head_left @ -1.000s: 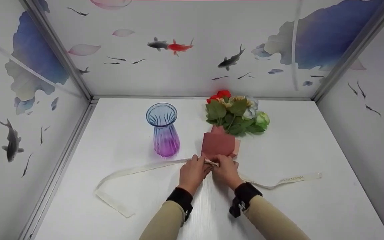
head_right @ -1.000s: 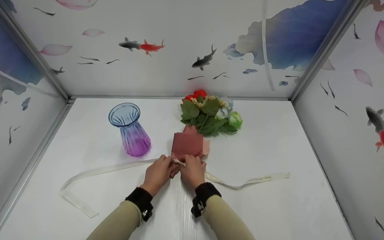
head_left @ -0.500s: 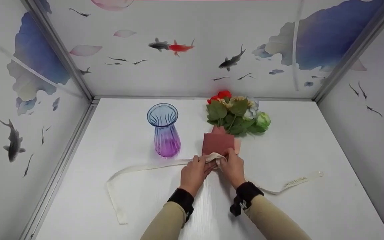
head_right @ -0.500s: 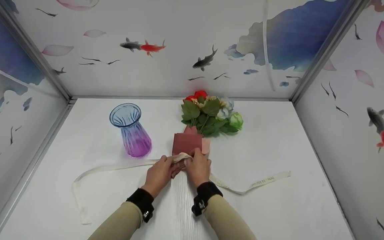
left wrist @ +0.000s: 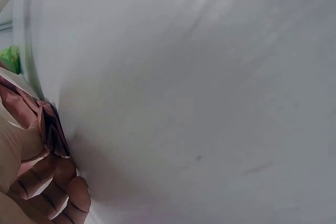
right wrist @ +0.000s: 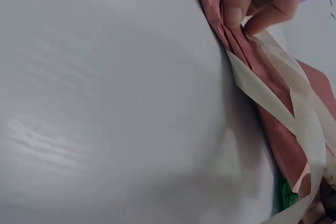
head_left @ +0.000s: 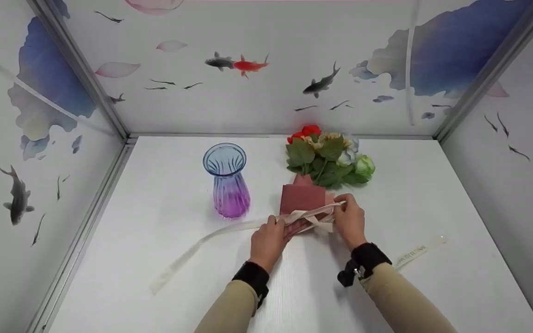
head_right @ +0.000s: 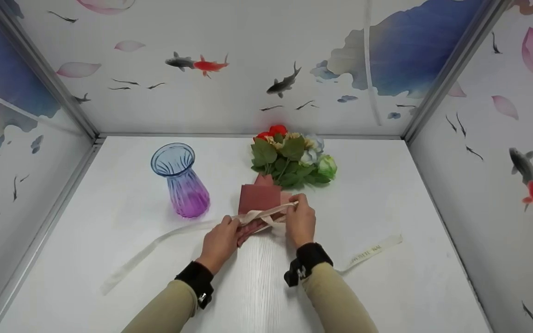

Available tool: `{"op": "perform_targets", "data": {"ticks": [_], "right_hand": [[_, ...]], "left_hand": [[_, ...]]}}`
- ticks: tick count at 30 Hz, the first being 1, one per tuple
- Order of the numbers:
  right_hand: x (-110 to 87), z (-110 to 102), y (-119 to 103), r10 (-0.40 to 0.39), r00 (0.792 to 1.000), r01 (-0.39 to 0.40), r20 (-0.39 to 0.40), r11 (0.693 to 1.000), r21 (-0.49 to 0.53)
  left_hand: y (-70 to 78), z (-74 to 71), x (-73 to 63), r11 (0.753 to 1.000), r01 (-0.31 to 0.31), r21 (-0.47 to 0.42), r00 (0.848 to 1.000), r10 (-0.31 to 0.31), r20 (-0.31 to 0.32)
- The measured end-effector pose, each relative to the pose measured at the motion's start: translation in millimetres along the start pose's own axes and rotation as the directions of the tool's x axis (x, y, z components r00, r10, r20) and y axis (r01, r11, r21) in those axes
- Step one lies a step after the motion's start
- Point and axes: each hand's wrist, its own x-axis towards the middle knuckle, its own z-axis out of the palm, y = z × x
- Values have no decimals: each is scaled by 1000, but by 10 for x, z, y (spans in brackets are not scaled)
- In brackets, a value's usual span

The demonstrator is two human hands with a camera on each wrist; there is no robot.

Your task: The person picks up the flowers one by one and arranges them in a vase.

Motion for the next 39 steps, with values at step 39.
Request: {"op": "perform_targets", "data": {"ticks": [39], "right_hand": [[546, -1365, 39, 100, 994, -98, 36, 993, -68]], "left_hand": [[-10, 21, -2, 1000, -8, 17, 1000, 8, 8]]}}
